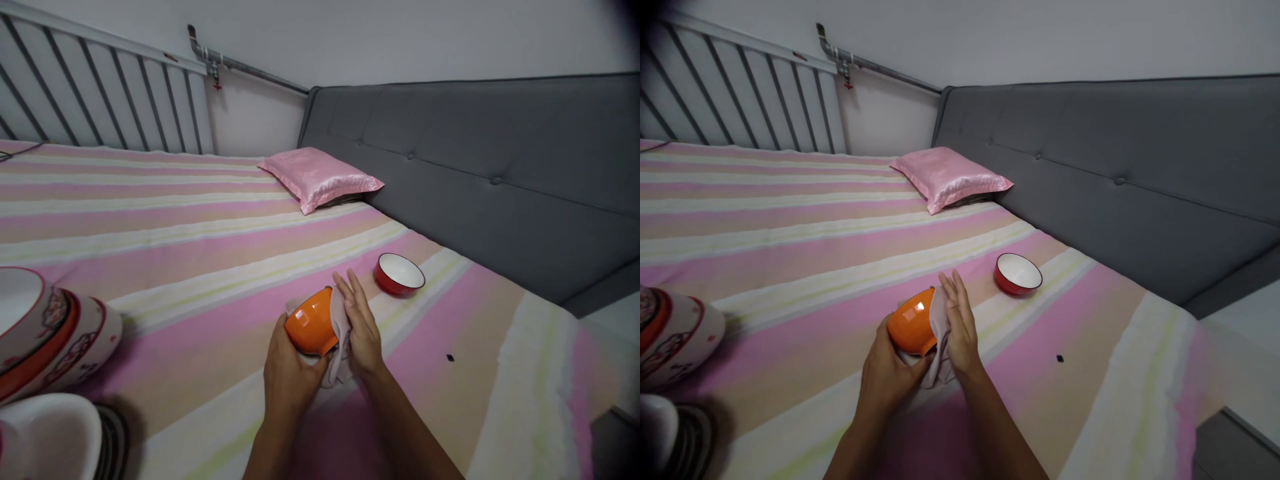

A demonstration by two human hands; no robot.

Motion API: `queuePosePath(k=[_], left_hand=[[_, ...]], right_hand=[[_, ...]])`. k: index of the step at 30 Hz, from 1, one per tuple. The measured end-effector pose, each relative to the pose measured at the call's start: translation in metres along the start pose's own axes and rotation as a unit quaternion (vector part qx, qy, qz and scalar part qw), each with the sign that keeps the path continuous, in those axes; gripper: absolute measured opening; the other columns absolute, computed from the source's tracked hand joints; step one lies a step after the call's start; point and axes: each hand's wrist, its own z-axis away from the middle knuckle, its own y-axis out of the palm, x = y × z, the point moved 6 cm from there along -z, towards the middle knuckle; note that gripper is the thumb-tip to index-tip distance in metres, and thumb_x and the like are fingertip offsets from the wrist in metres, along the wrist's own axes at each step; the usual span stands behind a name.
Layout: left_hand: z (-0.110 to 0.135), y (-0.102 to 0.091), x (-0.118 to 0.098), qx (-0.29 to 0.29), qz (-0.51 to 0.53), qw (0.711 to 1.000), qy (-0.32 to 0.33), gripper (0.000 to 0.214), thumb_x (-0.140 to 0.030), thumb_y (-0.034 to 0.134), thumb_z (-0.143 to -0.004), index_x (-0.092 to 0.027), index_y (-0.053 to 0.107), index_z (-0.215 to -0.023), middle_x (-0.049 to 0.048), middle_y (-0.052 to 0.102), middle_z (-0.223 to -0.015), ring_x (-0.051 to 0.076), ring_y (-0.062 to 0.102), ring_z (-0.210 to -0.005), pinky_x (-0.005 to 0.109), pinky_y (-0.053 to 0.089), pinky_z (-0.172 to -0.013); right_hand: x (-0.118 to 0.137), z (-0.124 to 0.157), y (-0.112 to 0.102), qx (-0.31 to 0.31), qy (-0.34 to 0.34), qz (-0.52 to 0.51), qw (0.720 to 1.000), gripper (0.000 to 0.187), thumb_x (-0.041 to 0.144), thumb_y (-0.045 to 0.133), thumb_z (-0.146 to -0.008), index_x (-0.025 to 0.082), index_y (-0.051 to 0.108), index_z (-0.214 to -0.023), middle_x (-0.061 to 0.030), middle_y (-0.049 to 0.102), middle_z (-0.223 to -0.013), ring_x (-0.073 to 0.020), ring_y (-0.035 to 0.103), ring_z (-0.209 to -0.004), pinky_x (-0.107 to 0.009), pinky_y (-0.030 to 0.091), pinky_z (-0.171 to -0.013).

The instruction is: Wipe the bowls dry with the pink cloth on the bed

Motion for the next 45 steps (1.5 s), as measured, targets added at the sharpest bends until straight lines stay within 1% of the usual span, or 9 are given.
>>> queuePosePath(k=[6, 14, 18, 22, 29, 32, 37, 41, 45], left_hand=[[-0.001, -0.007, -0.004, 0.001, 0.035, 0.999, -0.018, 0.076, -0.031, 0.075, -0.061, -0.019, 0.044, -0.129, 0.0146, 0.061, -0.122, 0.033, 0.058, -0.113, 0.045, 0.048, -0.092], [-0.001, -0.01, -0.008, -0.048, 0.032, 0.995, 0.081, 0.088, -0.031, 0.073, -0.061, -0.01, 0.036, -0.138, 0.018, 0.057, -0.126, 0.031, 0.055, -0.117, 0.044, 0.047, -0.097], [0.002, -0.021, -0.023, -0.089, 0.007, 0.982, 0.169, 0.088, -0.027, 0.071, -0.063, -0.01, 0.034, -0.141, 0.0163, 0.061, -0.115, 0.03, 0.06, -0.105, 0.044, 0.051, -0.09], [0.006, -0.028, -0.037, -0.112, -0.013, 0.963, 0.246, 0.085, -0.019, 0.066, -0.062, -0.012, 0.035, -0.141, 0.0172, 0.058, -0.125, 0.031, 0.057, -0.111, 0.046, 0.05, -0.094], [0.009, -0.031, -0.045, -0.099, -0.011, 0.95, 0.296, 0.085, -0.019, 0.063, -0.065, -0.011, 0.03, -0.142, 0.0206, 0.054, -0.129, 0.034, 0.054, -0.115, 0.052, 0.048, -0.093], [0.008, -0.024, -0.041, -0.08, 0.006, 0.958, 0.275, 0.088, -0.019, 0.064, -0.067, -0.013, 0.023, -0.146, 0.0206, 0.049, -0.135, 0.033, 0.049, -0.122, 0.051, 0.046, -0.097], [0.003, -0.003, -0.013, -0.052, -0.021, 0.988, 0.145, 0.096, -0.032, 0.069, -0.068, -0.007, 0.018, -0.145, 0.025, 0.043, -0.14, 0.037, 0.042, -0.13, 0.054, 0.039, -0.104], [0.0, 0.006, 0.004, 0.0, -0.024, 1.0, 0.001, 0.103, -0.047, 0.074, -0.06, -0.006, 0.027, -0.142, 0.0262, 0.045, -0.139, 0.039, 0.044, -0.128, 0.053, 0.041, -0.102], [0.0, 0.001, -0.003, 0.012, -0.006, 0.999, -0.035, 0.094, -0.047, 0.074, -0.061, -0.01, 0.034, -0.137, 0.0219, 0.051, -0.135, 0.036, 0.05, -0.124, 0.049, 0.046, -0.098]], right_hand=[[-0.013, -0.003, -0.009, -0.069, 0.015, -0.008, 0.997, 0.055, 0.039, 0.061, -0.084, 0.024, 0.045, -0.134, -0.0091, 0.045, -0.144, -0.0232, 0.037, -0.137, -0.046, 0.028, -0.113], [-0.023, 0.003, -0.003, -0.066, 0.04, 0.062, 0.995, 0.047, 0.052, 0.04, -0.093, 0.024, 0.052, -0.128, -0.0057, 0.052, -0.137, -0.0217, 0.044, -0.13, -0.043, 0.029, -0.113], [-0.014, 0.006, -0.001, -0.061, -0.014, 0.1, 0.993, 0.042, 0.045, 0.037, -0.096, 0.024, 0.052, -0.129, -0.0052, 0.051, -0.138, -0.0207, 0.043, -0.131, -0.043, 0.029, -0.113], [0.005, 0.011, 0.009, -0.008, -0.094, 0.175, 0.98, 0.039, 0.034, 0.034, -0.098, 0.027, 0.05, -0.132, -0.0034, 0.049, -0.14, -0.0197, 0.04, -0.133, -0.043, 0.03, -0.113], [0.035, 0.019, 0.033, 0.095, -0.216, 0.349, 0.907, 0.041, 0.024, 0.039, -0.094, 0.034, 0.053, -0.132, 0.002, 0.054, -0.136, -0.0228, 0.037, -0.134, -0.05, 0.028, -0.112], [0.033, 0.017, 0.032, 0.107, -0.21, 0.349, 0.907, 0.04, 0.024, 0.04, -0.094, 0.034, 0.054, -0.13, 0.0026, 0.054, -0.136, -0.0227, 0.037, -0.135, -0.049, 0.029, -0.112], [0.016, 0.004, 0.011, 0.049, -0.146, 0.248, 0.957, 0.037, 0.03, 0.035, -0.097, 0.031, 0.059, -0.125, 0.0, 0.052, -0.137, -0.02, 0.039, -0.133, -0.046, 0.028, -0.113], [-0.011, -0.003, -0.006, -0.032, -0.05, 0.1, 0.993, 0.039, 0.039, 0.037, -0.096, 0.025, 0.06, -0.124, -0.0029, 0.054, -0.136, -0.019, 0.042, -0.132, -0.043, 0.025, -0.116], [-0.041, -0.002, -0.011, -0.105, 0.082, -0.052, 0.99, 0.042, 0.044, 0.042, -0.092, 0.023, 0.059, -0.125, -0.0029, 0.054, -0.137, -0.0209, 0.043, -0.132, -0.041, 0.029, -0.114]])
